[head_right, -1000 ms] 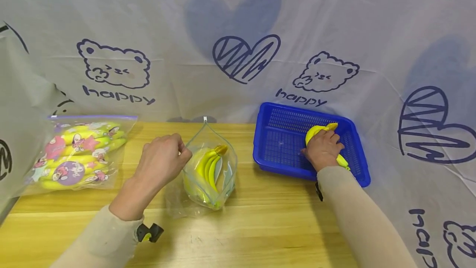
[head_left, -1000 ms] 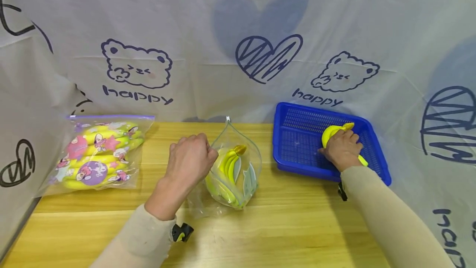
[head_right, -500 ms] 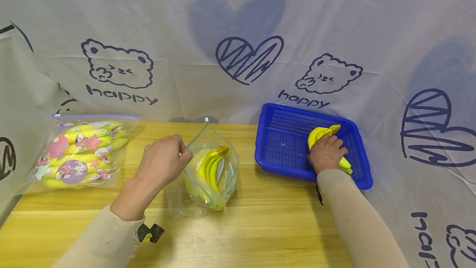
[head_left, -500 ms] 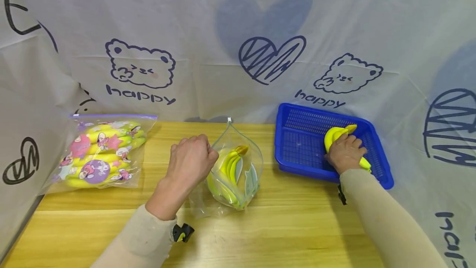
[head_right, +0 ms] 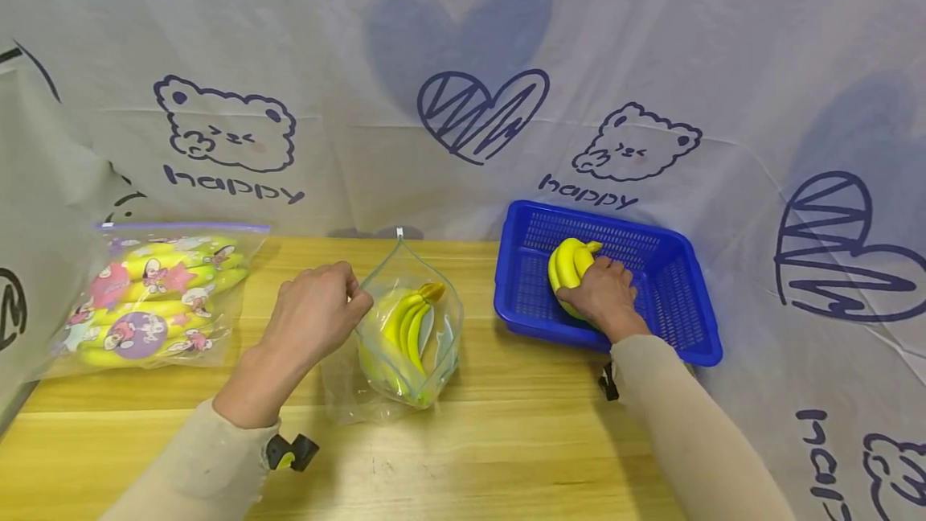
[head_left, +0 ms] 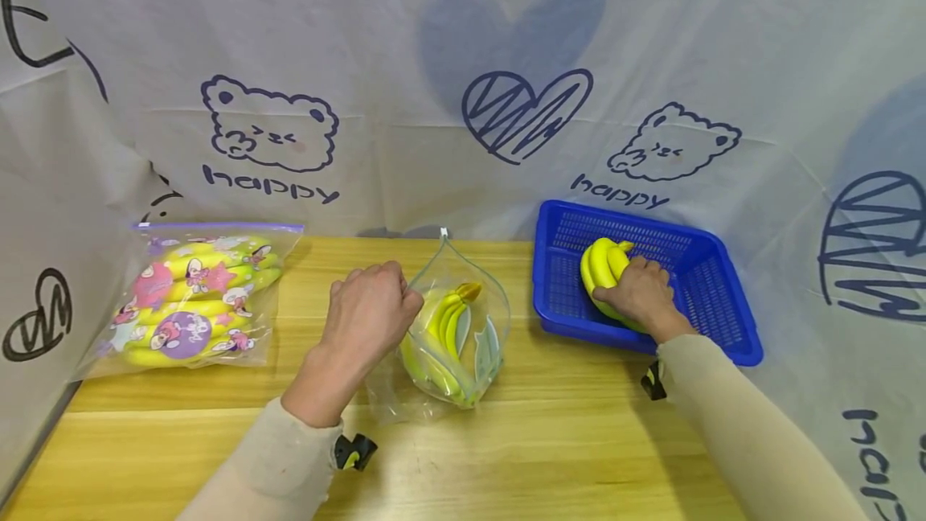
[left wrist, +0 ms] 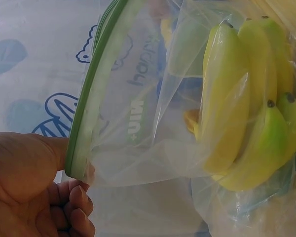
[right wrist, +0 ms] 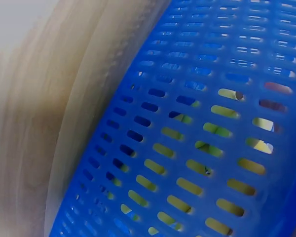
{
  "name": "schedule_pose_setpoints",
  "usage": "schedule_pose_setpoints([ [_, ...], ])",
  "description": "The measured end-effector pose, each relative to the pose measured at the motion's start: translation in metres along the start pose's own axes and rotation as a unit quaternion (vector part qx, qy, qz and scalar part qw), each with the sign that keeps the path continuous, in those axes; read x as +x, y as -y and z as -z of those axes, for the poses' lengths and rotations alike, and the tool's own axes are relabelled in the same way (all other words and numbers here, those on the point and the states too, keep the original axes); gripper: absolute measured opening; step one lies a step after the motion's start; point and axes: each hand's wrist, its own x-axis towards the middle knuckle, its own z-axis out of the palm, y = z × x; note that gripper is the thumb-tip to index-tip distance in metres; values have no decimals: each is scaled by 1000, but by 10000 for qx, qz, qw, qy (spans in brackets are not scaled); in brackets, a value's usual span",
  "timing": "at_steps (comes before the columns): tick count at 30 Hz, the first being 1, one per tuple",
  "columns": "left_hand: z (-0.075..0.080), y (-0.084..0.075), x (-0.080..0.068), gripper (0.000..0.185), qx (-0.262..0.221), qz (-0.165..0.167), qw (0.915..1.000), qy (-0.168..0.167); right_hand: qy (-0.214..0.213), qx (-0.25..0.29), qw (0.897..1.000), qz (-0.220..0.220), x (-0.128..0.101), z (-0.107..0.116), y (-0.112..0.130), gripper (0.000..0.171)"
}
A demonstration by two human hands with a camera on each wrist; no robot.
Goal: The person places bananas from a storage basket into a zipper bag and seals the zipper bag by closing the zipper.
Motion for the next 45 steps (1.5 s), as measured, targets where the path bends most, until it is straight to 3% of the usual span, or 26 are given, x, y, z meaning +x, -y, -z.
schedule_pose_setpoints([
  [14,1,-1,0,17,-83,25,9999,73,-242,-494,9985,-9,4,-3,19,103],
  [20,2,-1,0,18,-60,13,10000,64,-89,-1097,9939,-107,1,2,30,103],
  [25,3,0,-1,17,-69,2,10000,52,98,-1253,9920,-138,-1,6,30,100],
  [34,6,1,0,15,-108,29,9999,88,-31,-1176,9930,98,-5,17,22,100],
  [45,6,1,0,15,-211,15,9998,30,-475,-686,9941,698,-42,60,45,79],
])
